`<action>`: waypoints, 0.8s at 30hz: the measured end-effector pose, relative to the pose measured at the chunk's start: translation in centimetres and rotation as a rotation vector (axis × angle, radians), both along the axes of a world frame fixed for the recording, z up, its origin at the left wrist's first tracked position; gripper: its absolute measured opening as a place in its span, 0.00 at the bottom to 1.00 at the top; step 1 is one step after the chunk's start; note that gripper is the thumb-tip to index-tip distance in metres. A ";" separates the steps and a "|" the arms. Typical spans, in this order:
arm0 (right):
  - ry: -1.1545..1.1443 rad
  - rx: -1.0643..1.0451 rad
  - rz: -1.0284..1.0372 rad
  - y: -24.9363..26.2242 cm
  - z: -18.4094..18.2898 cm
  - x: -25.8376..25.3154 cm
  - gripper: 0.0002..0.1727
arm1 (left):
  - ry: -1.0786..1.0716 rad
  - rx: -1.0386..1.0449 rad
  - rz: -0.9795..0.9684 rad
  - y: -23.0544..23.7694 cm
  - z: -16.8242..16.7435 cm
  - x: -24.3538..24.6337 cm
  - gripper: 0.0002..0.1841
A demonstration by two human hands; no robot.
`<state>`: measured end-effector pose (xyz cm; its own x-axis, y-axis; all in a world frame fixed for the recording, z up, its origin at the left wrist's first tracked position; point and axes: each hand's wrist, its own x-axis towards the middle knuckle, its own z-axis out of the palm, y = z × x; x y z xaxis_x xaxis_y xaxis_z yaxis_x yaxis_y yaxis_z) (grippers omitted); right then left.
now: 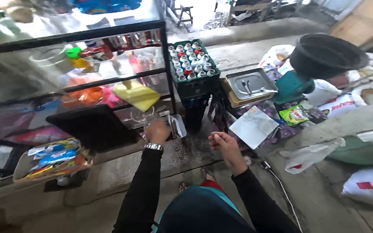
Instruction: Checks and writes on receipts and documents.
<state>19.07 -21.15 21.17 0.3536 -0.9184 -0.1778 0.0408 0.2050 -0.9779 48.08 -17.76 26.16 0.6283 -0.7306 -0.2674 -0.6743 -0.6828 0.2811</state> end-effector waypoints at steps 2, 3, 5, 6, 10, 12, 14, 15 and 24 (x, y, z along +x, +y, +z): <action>-0.011 0.077 -0.068 0.8 -1.3 -1.6 0.16 | 0.043 -0.015 0.004 -0.4 -0.6 0.7 0.21; -0.011 0.104 -0.102 1.2 -1.8 -2.3 0.16 | 0.074 -0.028 0.005 -0.5 -0.9 1.1 0.21; -0.007 0.146 -0.148 2.0 -2.5 -3.5 0.16 | 0.158 -0.064 0.025 -0.8 -1.4 1.6 0.22; -0.007 0.156 -0.165 2.3 -2.7 -4.1 0.16 | 0.216 -0.093 0.048 -0.9 -1.5 1.7 0.22; 0.030 0.138 -0.220 2.8 -2.8 -5.8 0.16 | 0.348 -0.223 0.136 -0.7 -1.9 1.6 0.17; 0.044 0.117 -0.240 2.9 -2.5 -6.3 0.16 | 0.322 -0.242 0.142 -0.3 -1.8 1.6 0.17; 0.054 0.097 -0.250 2.8 -2.2 -6.7 0.16 | 0.272 -0.255 0.146 0.3 -1.5 1.7 0.18; 0.058 0.090 -0.252 2.8 -2.1 -7.0 0.16 | 0.254 -0.266 0.149 0.9 -1.1 1.5 0.18; 0.139 0.047 -0.202 2.9 -2.3 -7.4 0.15 | 0.035 -0.988 -0.255 10.3 -1.0 -2.6 0.06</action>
